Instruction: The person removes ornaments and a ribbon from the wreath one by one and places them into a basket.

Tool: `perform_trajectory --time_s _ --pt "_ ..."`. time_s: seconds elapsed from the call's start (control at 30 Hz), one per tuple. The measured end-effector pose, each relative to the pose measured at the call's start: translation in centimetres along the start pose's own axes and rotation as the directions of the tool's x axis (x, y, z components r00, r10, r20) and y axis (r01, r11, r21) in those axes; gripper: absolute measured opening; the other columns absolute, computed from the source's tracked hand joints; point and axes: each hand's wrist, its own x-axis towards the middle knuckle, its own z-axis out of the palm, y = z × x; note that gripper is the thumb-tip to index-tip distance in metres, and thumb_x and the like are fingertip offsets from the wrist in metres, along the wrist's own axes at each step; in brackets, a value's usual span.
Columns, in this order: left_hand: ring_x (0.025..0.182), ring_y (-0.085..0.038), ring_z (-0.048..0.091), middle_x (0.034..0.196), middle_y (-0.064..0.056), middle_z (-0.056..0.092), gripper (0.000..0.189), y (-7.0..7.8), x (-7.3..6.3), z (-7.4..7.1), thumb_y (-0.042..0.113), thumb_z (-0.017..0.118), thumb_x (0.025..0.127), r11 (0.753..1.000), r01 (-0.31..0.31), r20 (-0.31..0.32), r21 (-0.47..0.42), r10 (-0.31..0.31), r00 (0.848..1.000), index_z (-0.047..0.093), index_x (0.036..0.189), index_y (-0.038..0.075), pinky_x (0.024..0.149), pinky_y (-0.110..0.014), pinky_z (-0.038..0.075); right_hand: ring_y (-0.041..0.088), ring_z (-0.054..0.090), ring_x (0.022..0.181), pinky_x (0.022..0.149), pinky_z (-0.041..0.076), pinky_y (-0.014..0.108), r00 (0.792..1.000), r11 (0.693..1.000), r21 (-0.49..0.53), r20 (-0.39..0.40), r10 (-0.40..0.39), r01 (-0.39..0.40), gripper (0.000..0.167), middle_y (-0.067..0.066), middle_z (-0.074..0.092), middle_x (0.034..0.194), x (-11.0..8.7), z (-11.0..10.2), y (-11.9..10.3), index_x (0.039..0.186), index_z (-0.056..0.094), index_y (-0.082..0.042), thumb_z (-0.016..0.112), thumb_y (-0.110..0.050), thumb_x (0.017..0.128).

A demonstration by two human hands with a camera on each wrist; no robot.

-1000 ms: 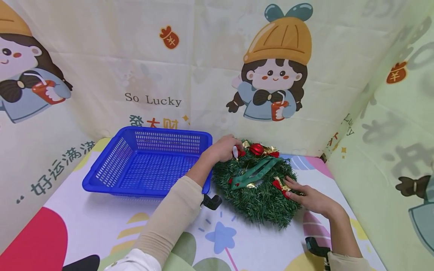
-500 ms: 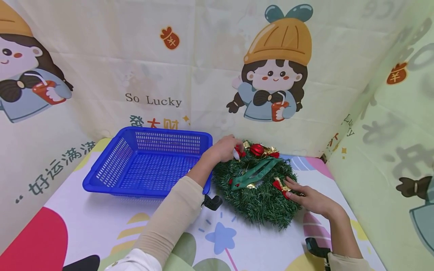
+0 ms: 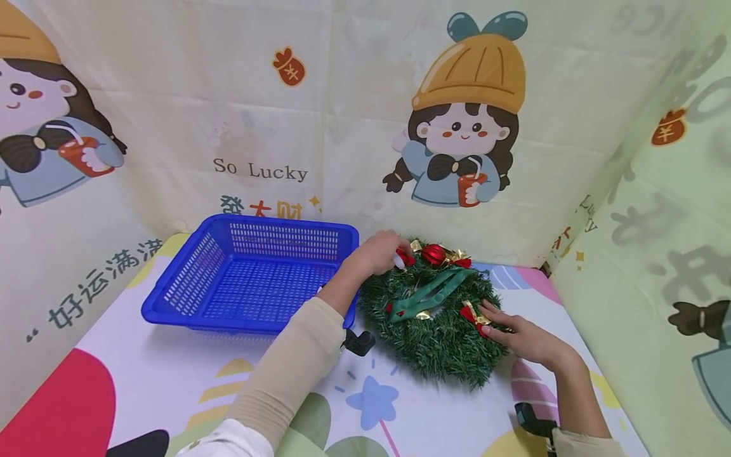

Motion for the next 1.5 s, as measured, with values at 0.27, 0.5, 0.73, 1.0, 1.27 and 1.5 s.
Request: perform_trajectory --time_s 0.27,0.5,0.73,1.0,1.27,1.5 --pt "0.114 -0.029 0.058 0.126 -0.014 0.063 0.040 0.0 -0.2 0.0 -0.007 0.063 0.097 1.000 0.001 -0.050 0.020 0.000 0.999 0.072 0.127 0.017 0.093 -0.037 0.052 0.060 0.008 0.153 0.115 0.020 0.078 1.000 1.000 -0.001 -0.007 -0.005 0.005 0.066 0.020 0.012 0.173 0.0 0.1 0.0 0.162 0.035 -0.008 0.054 -0.039 0.108" --pt "0.109 -0.029 0.059 0.126 -0.015 0.061 0.043 0.5 -0.6 -0.7 -0.009 0.061 0.096 1.000 0.009 -0.093 0.004 -0.009 0.996 0.071 0.130 0.015 0.085 -0.035 0.053 0.060 0.008 0.153 0.115 0.020 0.079 1.000 1.000 -0.002 -0.005 -0.008 0.008 0.066 0.021 0.012 0.173 0.0 0.0 0.0 0.162 0.035 -0.007 0.055 -0.039 0.108" --pt "0.116 -0.028 0.059 0.124 -0.012 0.068 0.042 0.7 -1.6 -1.3 -0.009 0.064 0.094 1.000 0.001 -0.138 0.003 -0.001 0.990 0.072 0.129 0.013 0.091 -0.037 0.054 0.060 0.010 0.153 0.114 0.021 0.079 1.000 1.000 -0.009 -0.008 -0.013 0.013 0.066 0.020 0.013 0.173 0.1 0.0 0.2 0.162 0.036 -0.008 0.056 -0.039 0.107" --pt "0.112 -0.027 0.059 0.122 -0.011 0.068 0.046 0.8 -3.4 -1.6 -0.014 0.063 0.091 0.999 0.001 -0.175 -0.053 -0.010 0.985 0.074 0.126 0.014 0.086 -0.035 0.052 0.060 0.008 0.153 0.114 0.019 0.080 1.000 1.000 0.001 -0.010 -0.019 0.019 0.066 0.022 0.012 0.173 0.1 0.1 0.3 0.162 0.035 -0.007 0.055 -0.038 0.108" --pt "0.105 -0.028 0.061 0.119 -0.014 0.066 0.044 0.9 -5.5 -1.7 -0.012 0.062 0.092 0.994 0.027 -0.207 -0.103 -0.048 0.977 0.074 0.126 0.014 0.083 -0.036 0.053 0.060 0.010 0.153 0.114 0.021 0.079 0.999 0.999 -0.004 -0.014 -0.031 0.031 0.066 0.022 0.013 0.173 0.2 0.1 0.2 0.161 0.036 -0.006 0.055 -0.038 0.108" --pt "0.110 -0.030 0.061 0.118 -0.011 0.065 0.039 1.0 -7.5 -1.8 -0.009 0.064 0.094 0.989 0.036 -0.262 -0.145 -0.074 0.962 0.075 0.120 0.018 0.092 -0.041 0.055 0.061 0.009 0.152 0.113 0.021 0.080 1.000 1.000 -0.005 -0.001 -0.016 0.016 0.066 0.021 0.012 0.173 0.2 0.1 0.2 0.162 0.035 -0.007 0.055 -0.039 0.108"
